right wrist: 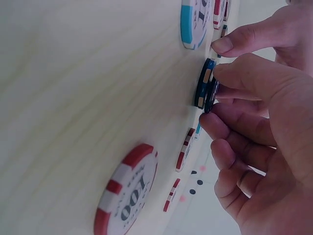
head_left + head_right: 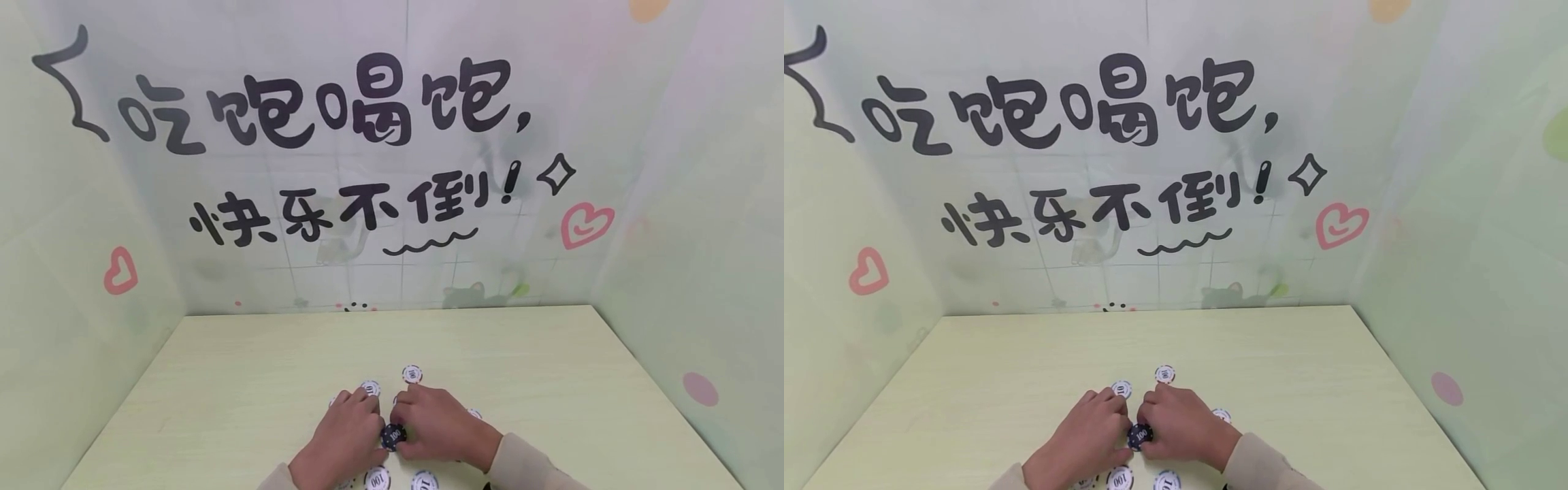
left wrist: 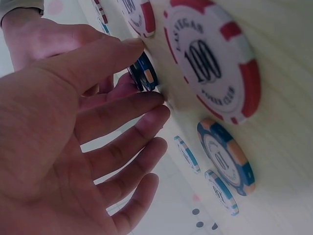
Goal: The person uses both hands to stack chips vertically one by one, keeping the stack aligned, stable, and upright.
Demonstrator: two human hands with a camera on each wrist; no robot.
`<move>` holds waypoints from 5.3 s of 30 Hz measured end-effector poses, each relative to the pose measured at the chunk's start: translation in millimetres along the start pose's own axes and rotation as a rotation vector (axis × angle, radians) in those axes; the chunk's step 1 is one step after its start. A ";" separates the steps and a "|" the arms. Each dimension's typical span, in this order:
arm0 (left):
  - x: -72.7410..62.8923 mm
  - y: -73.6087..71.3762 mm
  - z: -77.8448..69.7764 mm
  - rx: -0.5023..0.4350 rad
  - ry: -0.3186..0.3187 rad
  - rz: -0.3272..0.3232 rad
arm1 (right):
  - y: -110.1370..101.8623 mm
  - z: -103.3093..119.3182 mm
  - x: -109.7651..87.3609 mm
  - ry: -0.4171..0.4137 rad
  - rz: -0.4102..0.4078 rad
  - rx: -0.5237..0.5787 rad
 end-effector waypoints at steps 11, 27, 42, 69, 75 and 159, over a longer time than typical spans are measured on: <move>-0.8 -0.2 -1.0 0.014 0.011 -0.019 | 2.5 1.1 -0.2 -0.002 -0.003 0.001; 0.3 0.9 0.4 0.018 0.000 -0.007 | -1.3 -5.4 -3.7 -0.002 -0.039 0.006; -0.3 0.9 2.5 0.034 -0.006 0.015 | -5.7 -30.9 -29.6 0.059 -0.049 0.036; 0.6 1.6 0.7 0.006 0.003 0.016 | -5.8 -46.1 -84.2 0.171 0.016 0.028; 0.4 1.0 0.9 -0.003 0.002 0.019 | -7.6 -45.2 -86.5 0.174 0.018 0.035; 0.5 -0.6 -1.1 -0.001 -0.018 0.037 | -5.9 -19.7 -33.2 -0.014 -0.144 0.021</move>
Point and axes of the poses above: each hand's wrist, its own x-axis towards the middle knuckle, its own y-axis out of the palm, z = x × y, the point moved 4 cm from there along x, towards the middle knuckle
